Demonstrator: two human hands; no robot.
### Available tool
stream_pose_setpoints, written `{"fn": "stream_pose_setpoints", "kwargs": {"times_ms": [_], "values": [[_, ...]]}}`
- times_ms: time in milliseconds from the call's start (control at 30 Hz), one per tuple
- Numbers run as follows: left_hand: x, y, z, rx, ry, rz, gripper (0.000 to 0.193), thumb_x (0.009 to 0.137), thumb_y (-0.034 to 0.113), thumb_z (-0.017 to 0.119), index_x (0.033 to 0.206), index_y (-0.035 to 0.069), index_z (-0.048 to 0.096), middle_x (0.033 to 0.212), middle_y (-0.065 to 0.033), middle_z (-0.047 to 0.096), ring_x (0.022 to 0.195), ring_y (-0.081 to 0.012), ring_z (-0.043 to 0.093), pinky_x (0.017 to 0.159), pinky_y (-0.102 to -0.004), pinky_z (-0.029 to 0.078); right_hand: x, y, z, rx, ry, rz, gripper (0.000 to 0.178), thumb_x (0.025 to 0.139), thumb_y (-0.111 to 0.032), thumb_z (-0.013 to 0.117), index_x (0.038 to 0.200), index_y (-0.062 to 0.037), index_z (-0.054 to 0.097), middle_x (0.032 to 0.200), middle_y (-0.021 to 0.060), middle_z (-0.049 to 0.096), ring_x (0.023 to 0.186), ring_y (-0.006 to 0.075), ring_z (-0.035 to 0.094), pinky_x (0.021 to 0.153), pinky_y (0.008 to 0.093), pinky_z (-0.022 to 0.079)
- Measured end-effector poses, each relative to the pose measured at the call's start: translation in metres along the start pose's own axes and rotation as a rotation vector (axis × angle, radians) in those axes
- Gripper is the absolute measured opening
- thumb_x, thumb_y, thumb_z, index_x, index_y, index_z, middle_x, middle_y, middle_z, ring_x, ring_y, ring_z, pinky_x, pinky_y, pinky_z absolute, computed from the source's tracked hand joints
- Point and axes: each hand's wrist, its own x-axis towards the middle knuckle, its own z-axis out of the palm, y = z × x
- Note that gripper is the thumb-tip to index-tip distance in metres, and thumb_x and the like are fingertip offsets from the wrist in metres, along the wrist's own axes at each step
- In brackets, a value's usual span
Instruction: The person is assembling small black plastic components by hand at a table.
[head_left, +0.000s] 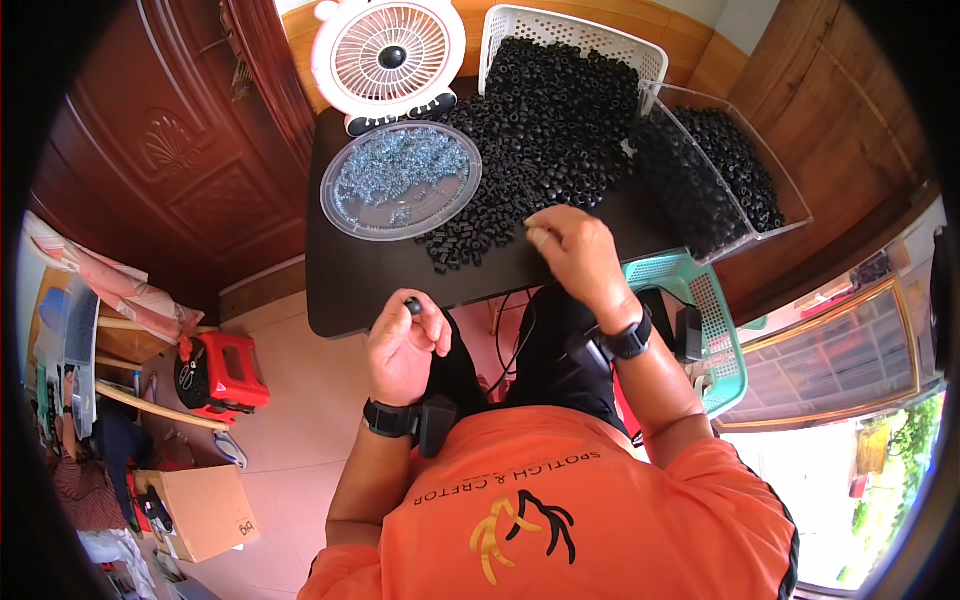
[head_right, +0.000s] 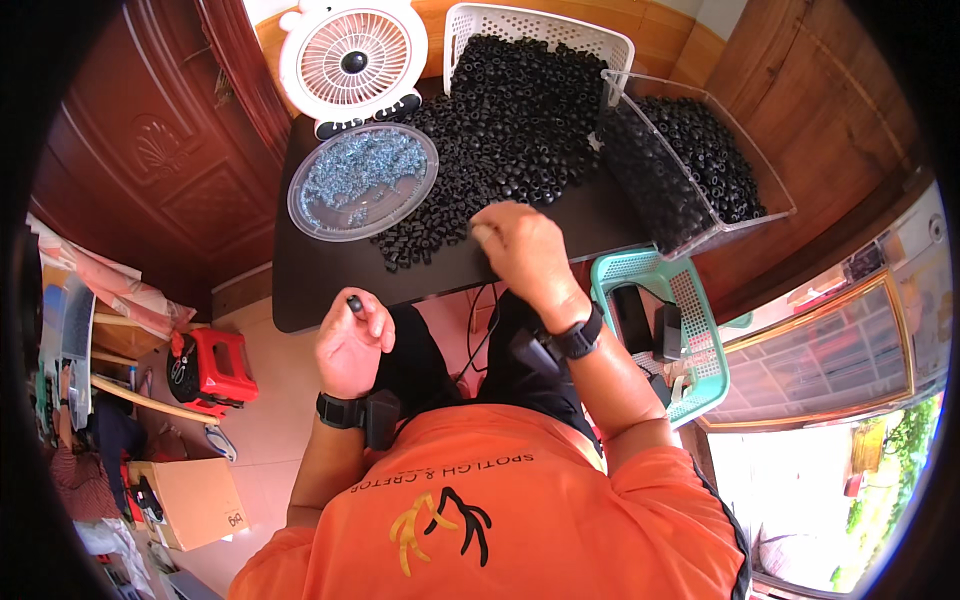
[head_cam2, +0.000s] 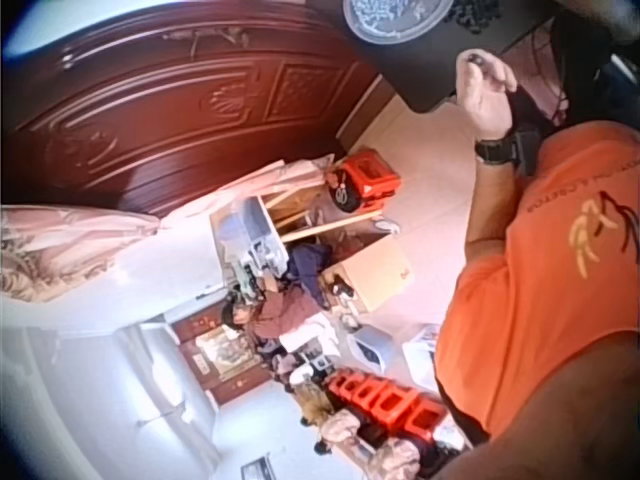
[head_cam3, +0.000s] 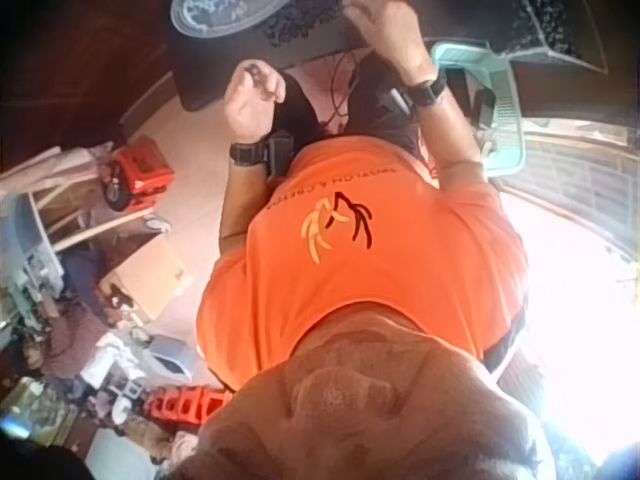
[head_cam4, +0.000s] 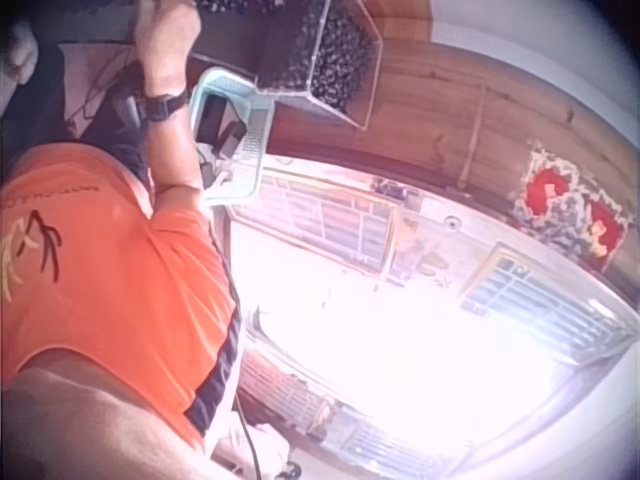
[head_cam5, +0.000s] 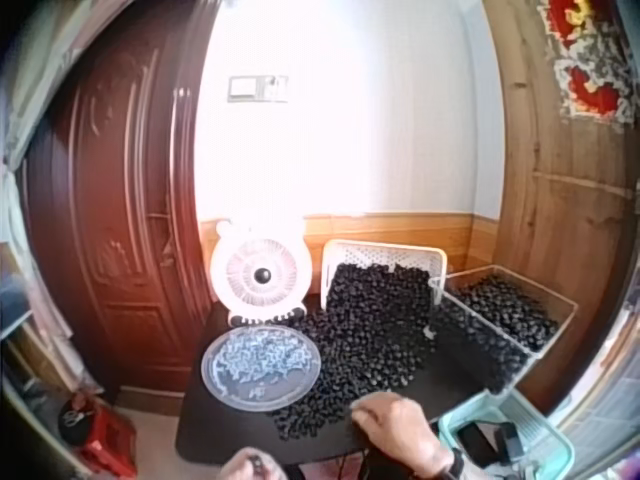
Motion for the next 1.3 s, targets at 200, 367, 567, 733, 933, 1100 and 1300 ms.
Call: {"fn": "stream_pose_setpoints", "kwargs": {"times_ms": [200, 367, 567, 733, 933, 1100, 1300], "values": [[0.001, 0.001, 0.008, 0.064, 0.022, 0.029, 0.031, 0.099, 0.033, 0.047, 0.105, 0.003, 0.053, 0.077, -0.0060, 0.051, 0.066, -0.0175, 0.050, 0.061, -0.0283, 0.042, 0.015, 0.024, 0.008, -0.117, -0.023, 0.070, 0.016, 0.082, -0.018, 0.065, 0.090, -0.0056, 0.070, 0.092, 0.0106, 0.069, 0.086, 0.0323, 0.066, 0.074, 0.0403, 0.052], [0.000, 0.003, 0.021, 0.185, 0.043, 0.028, 0.030, 0.099, 0.031, 0.047, 0.107, 0.003, 0.052, 0.077, -0.0069, 0.051, 0.065, -0.0173, 0.049, 0.061, -0.0283, 0.042, 0.021, 0.023, 0.018, -0.206, -0.056, 0.007, 0.013, 0.081, -0.017, 0.068, 0.087, -0.0047, 0.068, 0.086, 0.0093, 0.066, 0.077, 0.0282, 0.065, 0.069, 0.0390, 0.051], [0.005, 0.001, 0.022, 0.144, 0.050, 0.033, 0.029, 0.099, 0.030, 0.047, 0.108, 0.003, 0.052, 0.076, -0.0062, 0.052, 0.066, -0.0170, 0.051, 0.061, -0.0281, 0.042, 0.019, 0.026, 0.028, -0.323, 0.035, -0.141, 0.010, 0.083, -0.013, 0.066, 0.085, -0.0047, 0.062, 0.086, 0.0106, 0.063, 0.082, 0.0316, 0.062, 0.072, 0.0412, 0.051], [0.001, -0.003, 0.032, 0.342, 0.041, 0.035, 0.029, 0.100, 0.032, 0.048, 0.103, 0.004, 0.053, 0.075, -0.0059, 0.053, 0.065, -0.0157, 0.052, 0.061, -0.0266, 0.041, 0.017, 0.035, 0.026, -0.190, 0.084, -0.159, 0.008, 0.082, -0.009, 0.065, 0.085, -0.0035, 0.060, 0.083, 0.0127, 0.062, 0.082, 0.0333, 0.062, 0.072, 0.0412, 0.050], [0.005, -0.005, 0.037, 0.286, 0.015, -0.021, 0.030, 0.100, 0.033, 0.047, 0.103, 0.004, 0.052, 0.076, -0.0055, 0.054, 0.066, -0.0150, 0.053, 0.061, -0.0263, 0.041, 0.018, 0.030, 0.017, 0.045, 0.018, -0.037, 0.012, 0.083, -0.005, 0.066, 0.094, -0.0006, 0.062, 0.085, 0.0118, 0.066, 0.078, 0.0236, 0.063, 0.071, 0.0326, 0.050], [0.001, 0.001, 0.052, 0.453, -0.009, 0.016, 0.033, 0.101, 0.036, 0.047, 0.103, 0.003, 0.052, 0.077, -0.0053, 0.054, 0.067, -0.0141, 0.053, 0.062, -0.0256, 0.041, 0.006, 0.014, 0.003, 0.387, -0.046, 0.179, 0.020, 0.087, -0.009, 0.069, 0.104, 0.0001, 0.066, 0.089, 0.0068, 0.069, 0.079, 0.0125, 0.064, 0.075, 0.0253, 0.050], [0.005, -0.001, 0.058, 0.532, -0.039, 0.079, 0.038, 0.101, 0.038, 0.047, 0.104, 0.001, 0.052, 0.076, -0.0053, 0.054, 0.066, -0.0127, 0.053, 0.062, -0.0250, 0.041, -0.015, -0.013, -0.009, 1.031, -0.240, 0.251, 0.016, 0.089, -0.012, 0.071, 0.102, -0.0029, 0.067, 0.089, 0.0021, 0.067, 0.078, 0.0072, 0.059, 0.071, 0.0218, 0.048]]}}
